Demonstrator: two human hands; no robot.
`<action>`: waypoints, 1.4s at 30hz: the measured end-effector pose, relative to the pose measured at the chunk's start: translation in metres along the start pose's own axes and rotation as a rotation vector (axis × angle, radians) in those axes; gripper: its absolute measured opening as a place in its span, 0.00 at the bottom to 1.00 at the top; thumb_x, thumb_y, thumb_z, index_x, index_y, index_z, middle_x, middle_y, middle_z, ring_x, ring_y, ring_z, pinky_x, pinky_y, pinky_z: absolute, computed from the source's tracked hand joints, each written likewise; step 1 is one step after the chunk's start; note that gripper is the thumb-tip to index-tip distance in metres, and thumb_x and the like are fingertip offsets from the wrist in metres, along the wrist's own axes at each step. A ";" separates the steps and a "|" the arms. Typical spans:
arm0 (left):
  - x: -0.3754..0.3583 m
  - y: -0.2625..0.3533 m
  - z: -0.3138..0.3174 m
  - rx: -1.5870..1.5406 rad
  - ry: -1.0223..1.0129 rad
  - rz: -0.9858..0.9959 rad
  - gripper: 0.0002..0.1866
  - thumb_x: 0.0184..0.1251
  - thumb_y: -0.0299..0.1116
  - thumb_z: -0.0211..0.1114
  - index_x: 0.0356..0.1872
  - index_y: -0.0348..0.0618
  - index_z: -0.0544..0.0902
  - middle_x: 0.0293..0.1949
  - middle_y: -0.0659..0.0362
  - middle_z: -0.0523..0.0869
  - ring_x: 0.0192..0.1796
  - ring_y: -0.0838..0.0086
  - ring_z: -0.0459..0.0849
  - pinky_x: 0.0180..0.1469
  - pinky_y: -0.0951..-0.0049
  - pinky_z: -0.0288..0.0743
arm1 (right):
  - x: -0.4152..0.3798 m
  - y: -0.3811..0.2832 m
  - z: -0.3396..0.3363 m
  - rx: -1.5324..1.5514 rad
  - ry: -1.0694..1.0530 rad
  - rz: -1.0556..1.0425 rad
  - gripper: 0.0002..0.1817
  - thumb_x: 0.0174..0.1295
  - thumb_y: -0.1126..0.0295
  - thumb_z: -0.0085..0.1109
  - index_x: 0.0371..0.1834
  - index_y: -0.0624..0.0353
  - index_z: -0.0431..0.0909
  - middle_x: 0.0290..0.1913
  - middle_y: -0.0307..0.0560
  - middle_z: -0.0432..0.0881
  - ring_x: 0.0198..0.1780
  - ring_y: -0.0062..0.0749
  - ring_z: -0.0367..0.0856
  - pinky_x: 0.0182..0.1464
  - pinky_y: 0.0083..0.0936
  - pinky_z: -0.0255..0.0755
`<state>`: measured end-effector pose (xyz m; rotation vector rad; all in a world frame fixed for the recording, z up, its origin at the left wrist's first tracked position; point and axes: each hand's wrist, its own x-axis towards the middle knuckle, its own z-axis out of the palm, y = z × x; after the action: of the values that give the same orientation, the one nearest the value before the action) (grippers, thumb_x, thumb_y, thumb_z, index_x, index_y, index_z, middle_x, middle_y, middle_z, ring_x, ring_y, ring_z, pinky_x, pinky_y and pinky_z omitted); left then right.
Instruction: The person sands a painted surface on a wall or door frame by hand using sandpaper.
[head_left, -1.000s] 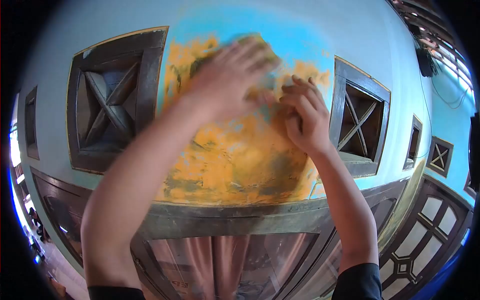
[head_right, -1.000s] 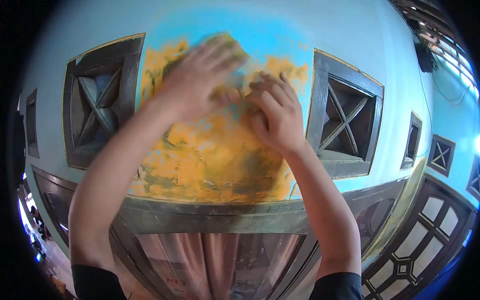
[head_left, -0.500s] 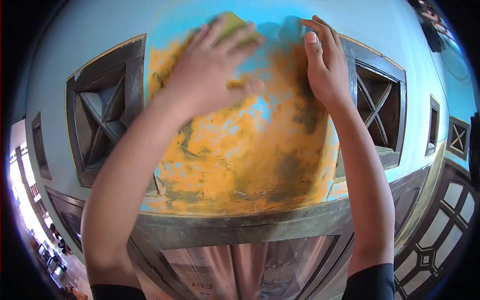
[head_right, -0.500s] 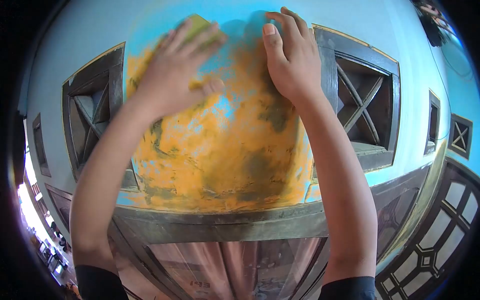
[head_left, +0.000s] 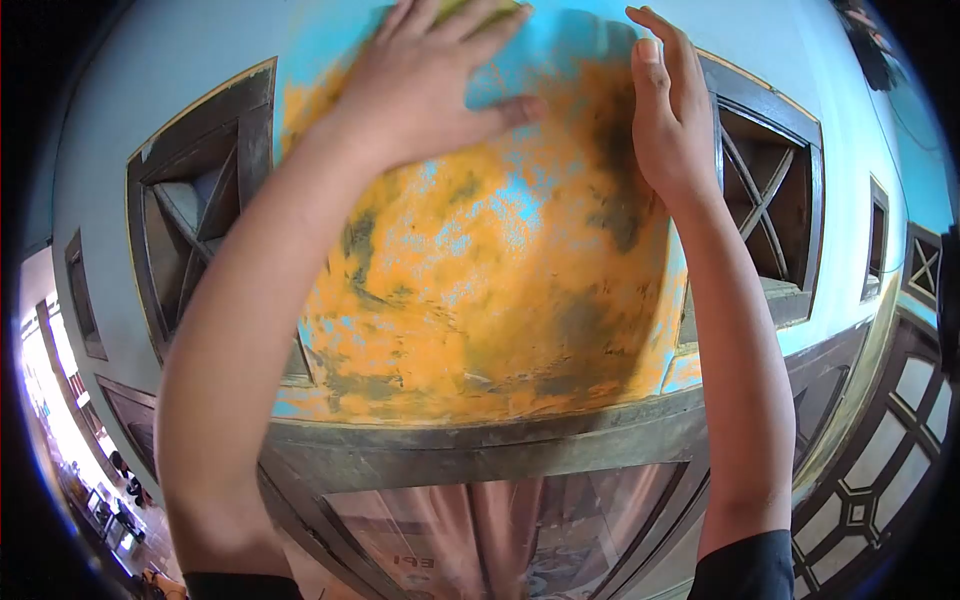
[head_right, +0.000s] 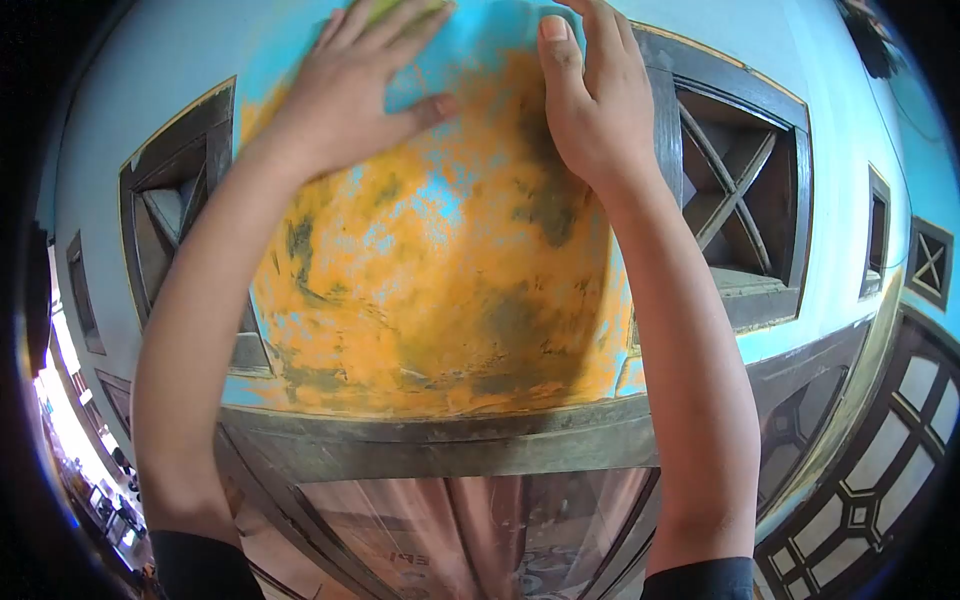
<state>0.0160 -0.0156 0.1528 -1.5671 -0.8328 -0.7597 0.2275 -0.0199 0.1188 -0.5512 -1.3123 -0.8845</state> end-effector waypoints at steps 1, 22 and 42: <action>-0.004 0.001 -0.013 -0.026 -0.018 -0.027 0.52 0.69 0.75 0.41 0.81 0.46 0.46 0.83 0.53 0.42 0.83 0.51 0.35 0.82 0.47 0.34 | -0.001 -0.002 -0.002 -0.028 -0.010 0.013 0.25 0.77 0.53 0.40 0.66 0.59 0.70 0.66 0.62 0.73 0.71 0.55 0.68 0.73 0.43 0.59; 0.034 0.009 0.010 -0.011 0.181 -0.281 0.46 0.74 0.72 0.38 0.80 0.47 0.54 0.81 0.51 0.51 0.82 0.51 0.43 0.81 0.46 0.38 | -0.003 0.008 0.016 -0.209 0.050 0.012 0.22 0.71 0.68 0.48 0.66 0.62 0.73 0.70 0.62 0.71 0.73 0.57 0.66 0.75 0.48 0.56; -0.004 -0.037 0.006 -0.087 0.133 -0.470 0.37 0.80 0.63 0.34 0.81 0.54 0.50 0.83 0.57 0.45 0.83 0.56 0.39 0.82 0.53 0.33 | -0.008 0.000 0.004 -0.388 -0.037 -0.099 0.22 0.71 0.71 0.42 0.66 0.61 0.74 0.71 0.57 0.71 0.76 0.54 0.61 0.79 0.46 0.46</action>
<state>-0.0170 -0.0068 0.1679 -1.3901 -1.0970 -1.2377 0.2249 -0.0146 0.1122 -0.8117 -1.2139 -1.2276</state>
